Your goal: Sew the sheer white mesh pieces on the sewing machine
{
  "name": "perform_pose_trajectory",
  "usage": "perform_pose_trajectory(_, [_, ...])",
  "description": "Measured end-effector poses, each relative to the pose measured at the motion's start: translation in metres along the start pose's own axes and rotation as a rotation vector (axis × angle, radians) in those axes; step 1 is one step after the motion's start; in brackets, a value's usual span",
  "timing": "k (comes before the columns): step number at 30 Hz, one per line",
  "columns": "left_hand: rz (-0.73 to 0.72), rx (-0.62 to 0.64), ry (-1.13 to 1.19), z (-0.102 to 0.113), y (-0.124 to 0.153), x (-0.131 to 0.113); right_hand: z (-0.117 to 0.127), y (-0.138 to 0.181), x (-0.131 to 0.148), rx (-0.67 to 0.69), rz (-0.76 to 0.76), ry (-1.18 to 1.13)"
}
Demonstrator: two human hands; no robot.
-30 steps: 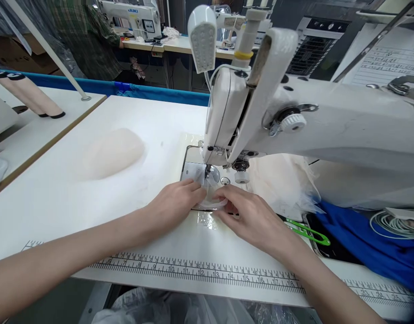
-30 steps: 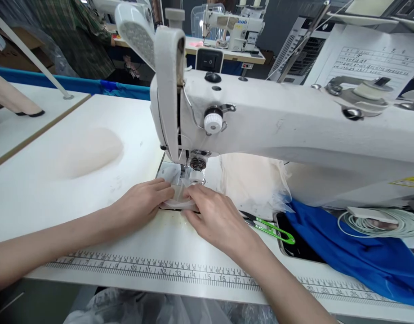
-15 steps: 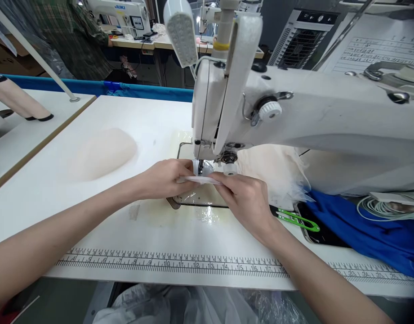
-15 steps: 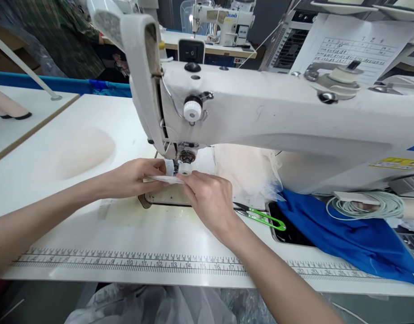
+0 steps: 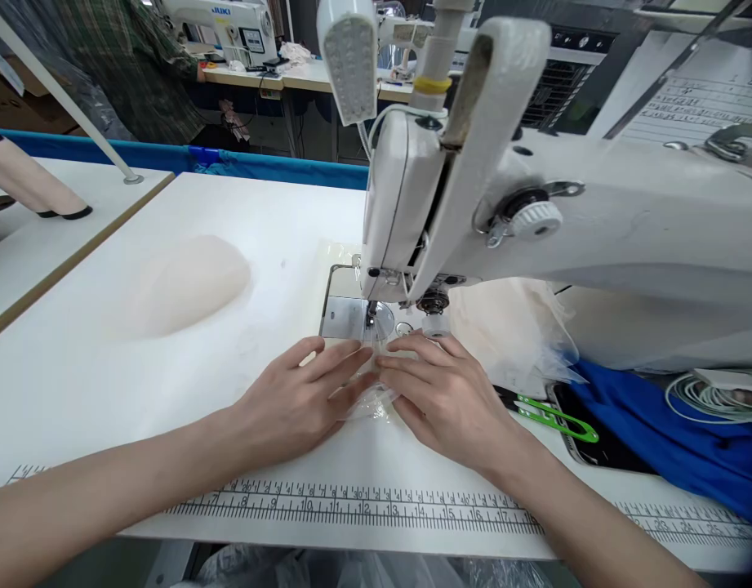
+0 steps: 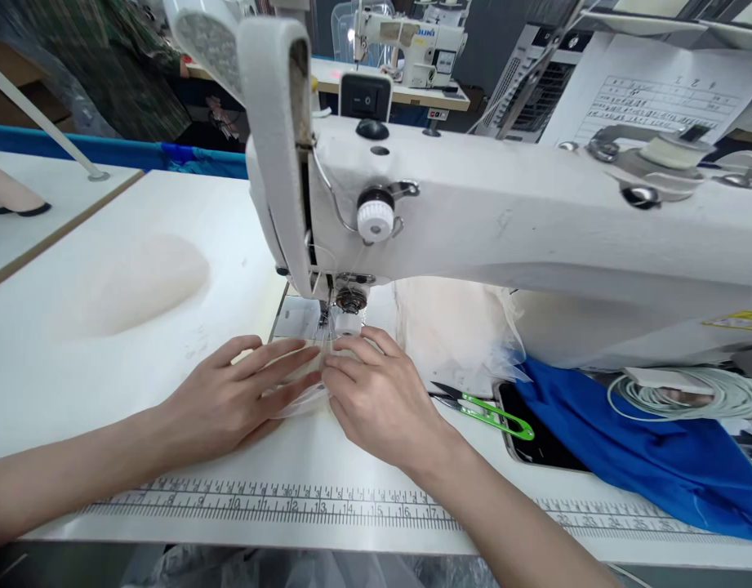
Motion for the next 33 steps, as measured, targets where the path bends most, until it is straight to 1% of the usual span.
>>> perform_pose_trajectory(6, [0.019, 0.033, 0.023, -0.002, 0.004, 0.000, 0.001, -0.001, 0.000, -0.015, 0.000, -0.016])
perform_pose_trajectory(11, [0.052, 0.030, 0.086, -0.006, 0.003, 0.005, 0.002, -0.004, 0.001, -0.031, 0.001, 0.005])
perform_pose_trajectory(17, [0.087, 0.048, 0.103, -0.012, -0.003, 0.015, -0.003, -0.006, -0.006, -0.063, -0.009, 0.076])
perform_pose_trajectory(26, [0.138, 0.055, 0.129, -0.023, -0.012, 0.031, -0.016, -0.009, -0.022, -0.071, -0.059, 0.205])
perform_pose_trajectory(30, [0.147, 0.045, 0.094, -0.027, -0.013, 0.033, -0.017, -0.011, -0.024, -0.062, -0.093, 0.263])
perform_pose_trajectory(33, [0.166, 0.041, 0.109, -0.025, -0.013, 0.033, -0.015, -0.010, -0.021, -0.080, -0.092, 0.270])
Point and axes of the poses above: each hand's wrist, its own y-axis away from the middle knuckle, its own z-axis out of the back of the hand, x = y × z, the point moved 4 cm from there along -y, towards the middle knuckle, and after that the axes turned 3 degrees about z, right-handed, at the moved point
